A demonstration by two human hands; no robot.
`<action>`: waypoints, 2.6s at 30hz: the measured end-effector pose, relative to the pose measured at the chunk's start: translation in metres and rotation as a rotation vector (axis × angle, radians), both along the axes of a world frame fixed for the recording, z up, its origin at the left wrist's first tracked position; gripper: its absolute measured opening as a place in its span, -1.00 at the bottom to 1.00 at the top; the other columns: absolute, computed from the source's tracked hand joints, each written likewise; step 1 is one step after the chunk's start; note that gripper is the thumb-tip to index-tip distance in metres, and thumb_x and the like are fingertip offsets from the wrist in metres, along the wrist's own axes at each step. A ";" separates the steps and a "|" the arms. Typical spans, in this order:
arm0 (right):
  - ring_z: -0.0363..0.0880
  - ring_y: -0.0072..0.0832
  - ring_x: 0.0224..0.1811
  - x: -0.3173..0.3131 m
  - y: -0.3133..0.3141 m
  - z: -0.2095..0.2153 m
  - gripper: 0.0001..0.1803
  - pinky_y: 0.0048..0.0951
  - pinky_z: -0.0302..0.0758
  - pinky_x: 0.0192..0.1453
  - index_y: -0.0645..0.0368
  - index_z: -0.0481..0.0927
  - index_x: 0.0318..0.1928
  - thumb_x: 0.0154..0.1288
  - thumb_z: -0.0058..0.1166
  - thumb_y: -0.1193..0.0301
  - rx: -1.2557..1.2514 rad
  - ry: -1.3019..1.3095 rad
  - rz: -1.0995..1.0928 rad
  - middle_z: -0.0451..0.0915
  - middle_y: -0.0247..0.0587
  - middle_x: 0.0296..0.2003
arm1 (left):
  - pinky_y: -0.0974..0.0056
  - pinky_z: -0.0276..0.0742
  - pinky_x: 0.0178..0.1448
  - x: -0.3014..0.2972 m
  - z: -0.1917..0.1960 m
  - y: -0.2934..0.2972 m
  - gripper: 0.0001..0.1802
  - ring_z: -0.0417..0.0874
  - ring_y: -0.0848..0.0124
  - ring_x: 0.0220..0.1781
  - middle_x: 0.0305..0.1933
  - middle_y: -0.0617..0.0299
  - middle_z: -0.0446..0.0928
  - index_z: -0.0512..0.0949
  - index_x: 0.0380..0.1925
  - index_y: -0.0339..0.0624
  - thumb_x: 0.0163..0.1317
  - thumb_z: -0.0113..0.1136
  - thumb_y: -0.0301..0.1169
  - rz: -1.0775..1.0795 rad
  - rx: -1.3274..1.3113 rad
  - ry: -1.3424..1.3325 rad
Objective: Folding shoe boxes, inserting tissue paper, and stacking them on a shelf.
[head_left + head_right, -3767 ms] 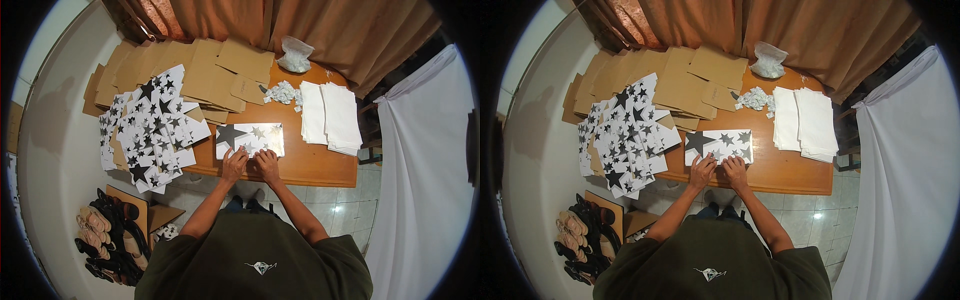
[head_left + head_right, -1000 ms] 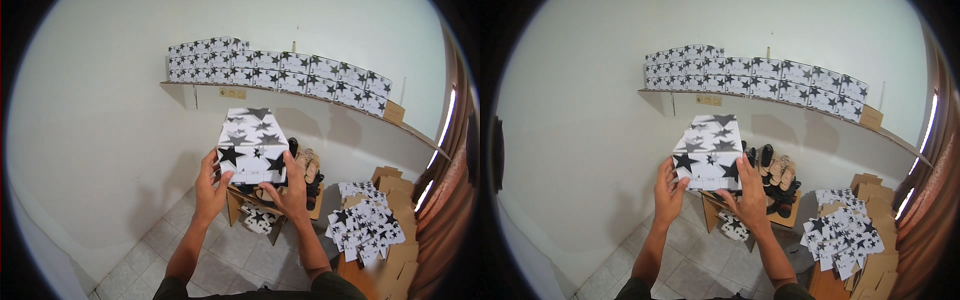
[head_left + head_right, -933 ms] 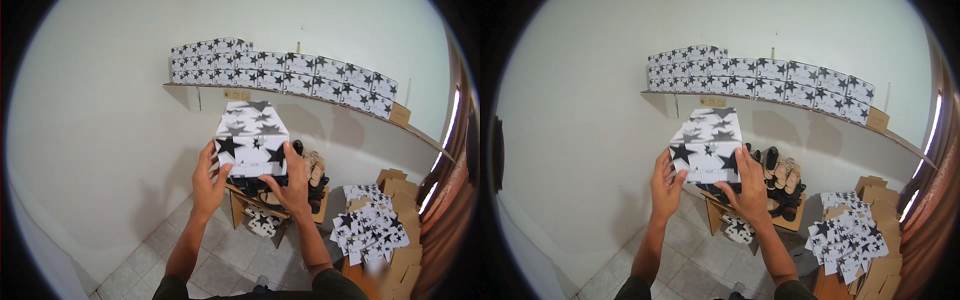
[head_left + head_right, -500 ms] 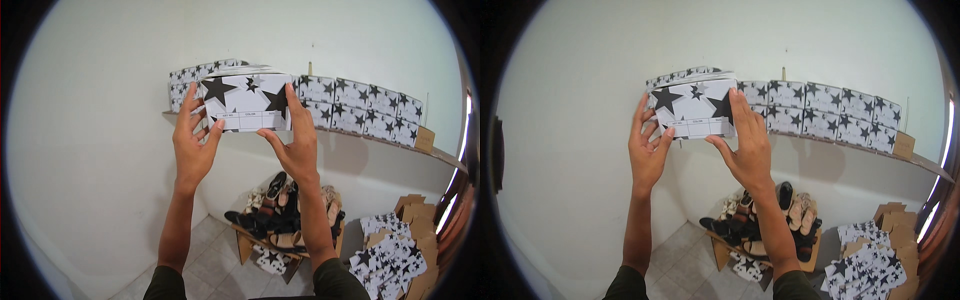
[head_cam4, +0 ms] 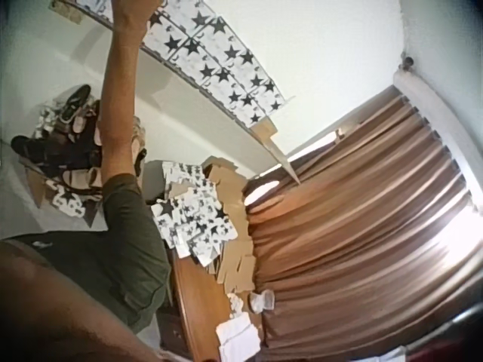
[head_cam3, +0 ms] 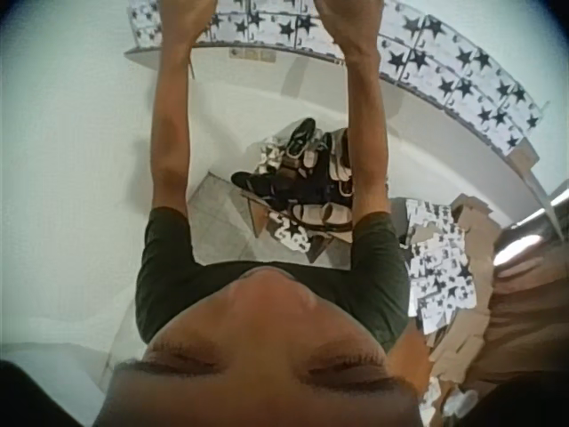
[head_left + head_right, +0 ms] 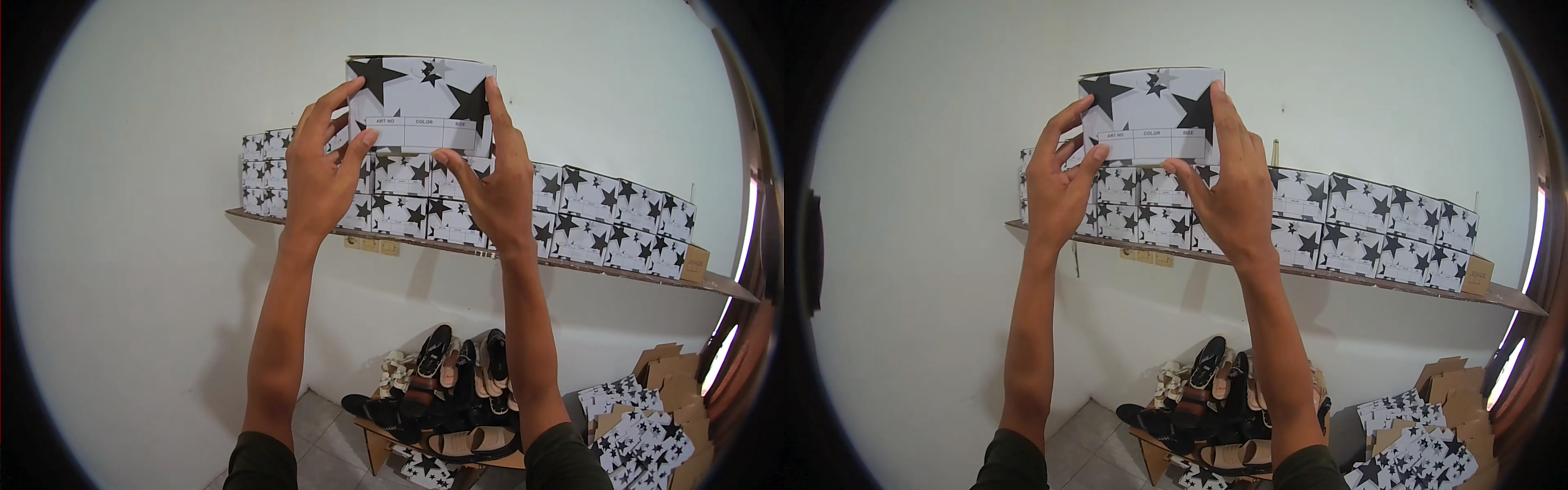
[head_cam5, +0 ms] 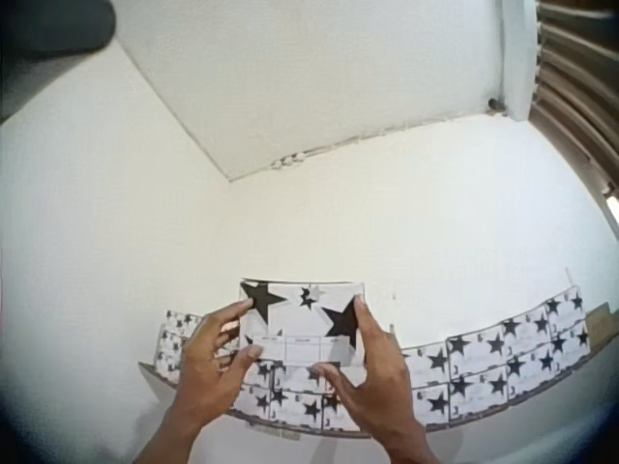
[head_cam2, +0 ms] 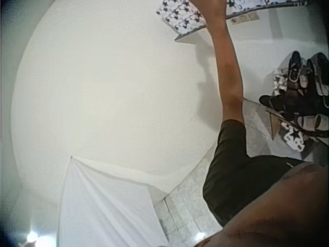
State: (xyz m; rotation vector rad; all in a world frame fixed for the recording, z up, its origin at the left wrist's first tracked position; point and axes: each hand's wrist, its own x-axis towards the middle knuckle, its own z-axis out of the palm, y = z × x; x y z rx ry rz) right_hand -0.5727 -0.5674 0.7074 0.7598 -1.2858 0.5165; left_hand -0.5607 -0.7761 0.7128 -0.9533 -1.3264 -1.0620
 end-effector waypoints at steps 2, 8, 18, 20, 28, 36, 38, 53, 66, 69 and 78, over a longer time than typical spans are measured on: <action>0.61 -0.28 0.04 -0.019 -0.004 0.007 0.06 -0.24 0.54 0.14 0.03 0.16 0.57 0.12 0.51 0.38 -0.001 0.062 -0.044 0.64 -0.03 0.02 | 0.21 0.72 0.21 -0.027 0.008 -0.006 -0.43 0.61 0.14 0.25 0.29 -0.01 0.45 0.41 0.35 -0.14 0.35 0.27 -0.54 -0.009 -0.026 0.060; 0.56 -0.16 0.09 -0.064 -0.041 0.016 0.03 -0.17 0.52 0.20 0.19 0.20 0.52 0.11 0.49 0.28 -0.010 -0.047 -0.127 0.49 -0.08 0.34 | 0.21 0.76 0.14 -0.100 0.016 -0.041 -0.44 0.62 0.14 0.23 0.29 0.00 0.43 0.42 0.35 -0.08 0.35 0.27 -0.54 -0.101 -0.031 0.031; 0.55 -0.09 0.12 -0.135 -0.066 0.034 0.01 -0.15 0.51 0.22 0.16 0.16 0.55 0.19 0.45 0.21 -0.045 -0.093 -0.292 0.58 0.01 0.22 | 0.16 0.68 0.21 -0.212 0.045 -0.066 -0.45 0.62 0.12 0.22 0.26 -0.05 0.44 0.43 0.34 -0.03 0.36 0.28 -0.47 -0.110 -0.113 0.138; 0.55 -0.06 0.11 -0.150 -0.064 0.035 0.02 -0.13 0.51 0.21 0.16 0.15 0.55 0.19 0.45 0.21 -0.053 -0.125 -0.289 0.59 0.04 0.20 | 0.13 0.66 0.24 -0.228 0.046 -0.065 -0.45 0.60 0.12 0.24 0.26 -0.05 0.45 0.43 0.35 -0.02 0.36 0.28 -0.46 -0.145 -0.127 0.074; 0.57 0.06 0.07 -0.205 -0.058 0.026 -0.05 -0.07 0.50 0.16 0.18 0.16 0.45 0.20 0.45 0.22 -0.062 -0.215 -0.322 0.61 0.19 0.06 | 0.06 0.57 0.29 -0.286 0.033 -0.057 -0.49 0.60 0.07 0.23 0.19 -0.08 0.50 0.44 0.32 -0.01 0.37 0.24 -0.45 -0.143 -0.148 0.026; 0.58 0.13 0.11 -0.238 -0.047 0.012 -0.20 -0.04 0.56 0.07 0.22 0.27 0.36 0.25 0.42 0.24 -0.038 -0.203 -0.405 0.47 0.31 0.15 | 0.05 0.52 0.24 -0.321 0.012 -0.039 -0.60 0.58 0.03 0.15 0.16 -0.03 0.51 0.55 0.20 -0.07 0.35 0.24 -0.41 0.019 -0.166 0.051; 0.57 0.13 0.12 -0.244 -0.046 0.010 -0.23 -0.02 0.56 0.05 0.21 0.31 0.35 0.25 0.41 0.23 -0.014 -0.072 -0.504 0.40 0.30 0.21 | 0.05 0.51 0.23 -0.327 0.009 -0.031 -0.65 0.54 0.07 0.21 0.17 0.05 0.51 0.59 0.14 -0.08 0.36 0.23 -0.41 0.336 -0.083 0.269; 0.40 -0.18 0.39 -0.273 -0.052 -0.022 -0.54 0.37 0.04 0.50 0.17 0.60 0.13 0.45 0.11 0.08 0.029 -0.026 -0.810 0.57 -0.14 0.24 | -0.43 -0.18 0.46 -0.359 -0.030 -0.010 -0.44 0.26 0.29 0.58 0.45 0.13 0.43 0.52 0.29 -0.13 0.47 0.03 -0.03 0.681 -0.177 0.252; 0.21 0.12 0.50 -0.172 -0.026 -0.115 -0.24 0.28 -0.05 0.55 0.26 0.24 0.47 0.45 0.14 0.10 -0.124 -0.356 -0.445 0.26 0.22 0.45 | -0.05 0.17 0.55 -0.271 -0.126 -0.008 -0.33 0.25 0.00 0.57 0.57 -0.11 0.21 0.27 0.46 -0.20 0.46 0.14 -0.16 -0.349 -0.149 -0.032; 0.24 0.10 0.49 -0.130 -0.010 -0.170 -0.21 -0.06 0.10 0.56 0.37 0.17 0.47 0.45 0.15 0.16 -0.180 -0.464 -0.411 0.26 0.26 0.44 | -0.06 0.16 0.55 -0.235 -0.188 -0.001 -0.29 0.27 0.06 0.57 0.57 -0.06 0.21 0.25 0.47 -0.27 0.44 0.15 -0.14 -0.786 -0.189 -0.386; 0.39 0.01 0.39 0.067 0.051 -0.370 -0.20 -0.11 0.26 0.48 0.31 0.18 0.48 0.46 0.12 0.08 -0.721 -0.950 -0.485 0.35 0.23 0.37 | -0.02 0.28 0.49 -0.139 -0.376 0.112 -0.31 0.36 0.10 0.48 0.55 -0.02 0.22 0.18 0.48 -0.22 0.53 -0.01 -0.04 -1.220 -0.472 -1.017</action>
